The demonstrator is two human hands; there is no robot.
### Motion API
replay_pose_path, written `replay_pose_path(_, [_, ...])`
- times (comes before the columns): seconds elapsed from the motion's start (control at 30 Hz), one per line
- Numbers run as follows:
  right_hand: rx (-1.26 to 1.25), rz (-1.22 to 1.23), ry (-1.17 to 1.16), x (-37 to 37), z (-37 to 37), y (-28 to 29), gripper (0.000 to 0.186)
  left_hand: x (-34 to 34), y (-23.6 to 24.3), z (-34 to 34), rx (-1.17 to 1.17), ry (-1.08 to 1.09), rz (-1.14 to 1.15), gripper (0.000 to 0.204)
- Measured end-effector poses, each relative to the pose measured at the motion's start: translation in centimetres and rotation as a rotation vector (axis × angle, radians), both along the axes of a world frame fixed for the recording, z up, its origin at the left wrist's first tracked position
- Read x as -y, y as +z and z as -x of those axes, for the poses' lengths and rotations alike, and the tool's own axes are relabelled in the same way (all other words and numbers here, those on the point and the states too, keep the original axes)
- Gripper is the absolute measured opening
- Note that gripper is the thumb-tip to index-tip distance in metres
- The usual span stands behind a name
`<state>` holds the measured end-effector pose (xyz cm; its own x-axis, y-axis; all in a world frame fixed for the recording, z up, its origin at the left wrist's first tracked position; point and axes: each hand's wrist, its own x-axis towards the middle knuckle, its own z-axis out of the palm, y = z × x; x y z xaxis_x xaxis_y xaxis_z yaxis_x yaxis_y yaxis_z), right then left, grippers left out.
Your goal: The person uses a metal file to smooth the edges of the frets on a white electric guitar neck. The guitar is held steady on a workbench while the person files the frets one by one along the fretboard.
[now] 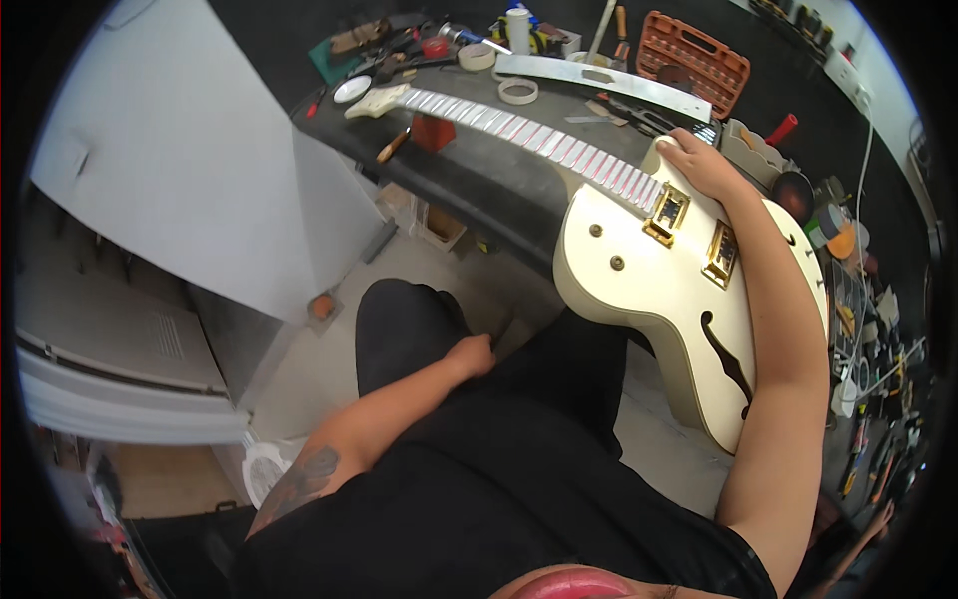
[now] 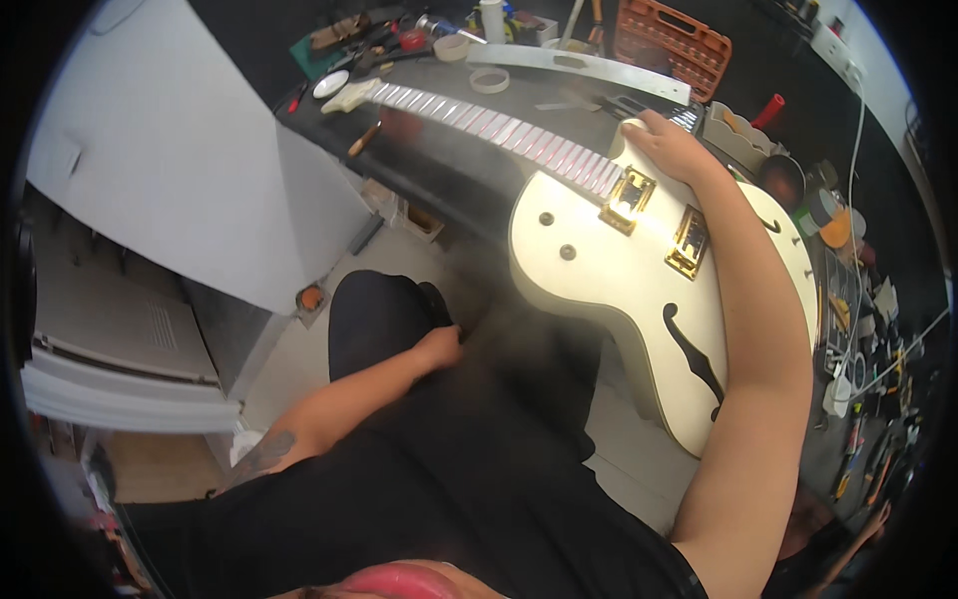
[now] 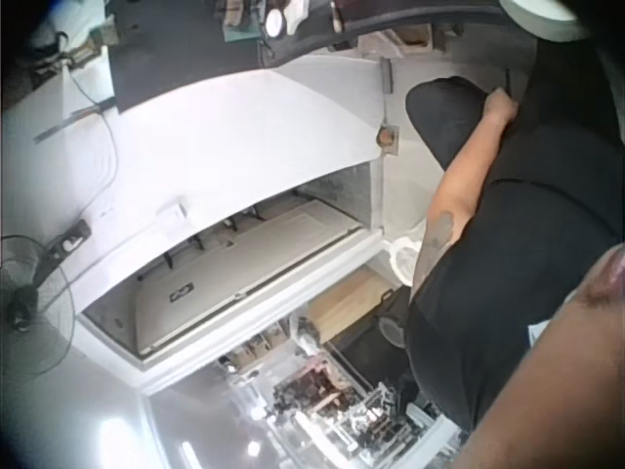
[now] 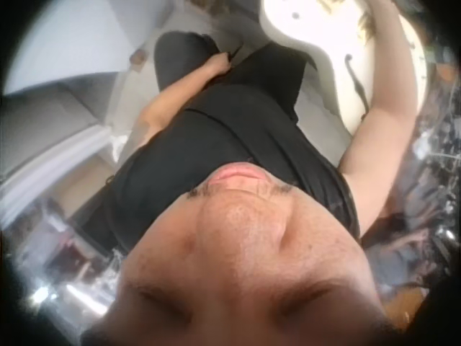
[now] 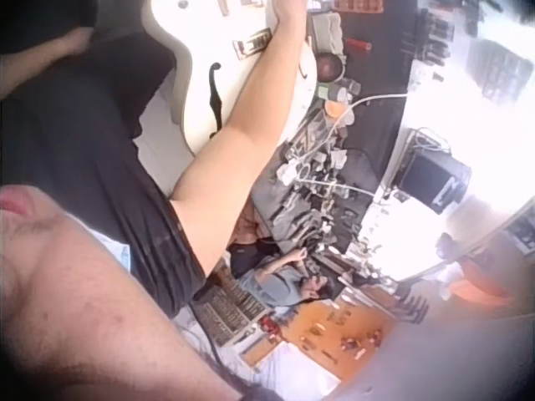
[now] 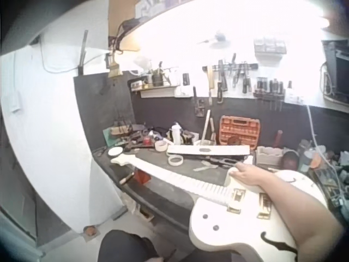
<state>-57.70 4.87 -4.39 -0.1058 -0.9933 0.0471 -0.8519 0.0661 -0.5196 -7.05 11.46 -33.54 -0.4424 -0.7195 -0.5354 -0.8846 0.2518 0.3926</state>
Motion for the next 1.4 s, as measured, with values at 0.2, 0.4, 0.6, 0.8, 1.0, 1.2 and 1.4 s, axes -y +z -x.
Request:
replay_pose_path(0.2, [-0.01,-0.002,-0.037,-0.7,-0.1,-0.1,0.071,-2.1,11.1,2.2,-0.095,-0.076,0.014,0.046])
replay_pose_path(0.4, [-0.046,0.042,-0.082,-1.0,-1.2,0.2,0.062,-1.1,11.3,2.0,-0.232,-0.109,0.025,0.05])
replay_pose_path(0.6, [-0.052,-0.047,-0.056,-0.7,-2.5,1.1,0.057,-0.1,5.3,3.0,-0.213,-0.192,-0.08,0.044])
replay_pose_path(0.8, [-0.055,-0.079,-0.08,-0.8,-1.5,0.6,0.065,-0.2,7.1,4.1,-0.183,-0.221,-0.067,0.045])
replay_pose_path(1.0, [-0.017,-0.134,-0.104,-0.5,-2.1,1.5,0.075,-0.1,6.4,4.0,-0.079,-0.287,-0.092,0.044])
replay_pose_path(1.2, [-0.042,-0.073,-0.12,-0.3,-2.0,1.0,0.068,-0.4,8.5,2.9,0.029,-0.378,-0.078,0.041])
replay_pose_path(1.4, [-0.055,-0.088,-0.128,-0.9,-1.8,0.1,0.066,-0.7,7.9,4.4,-0.049,-0.33,-0.087,0.032])
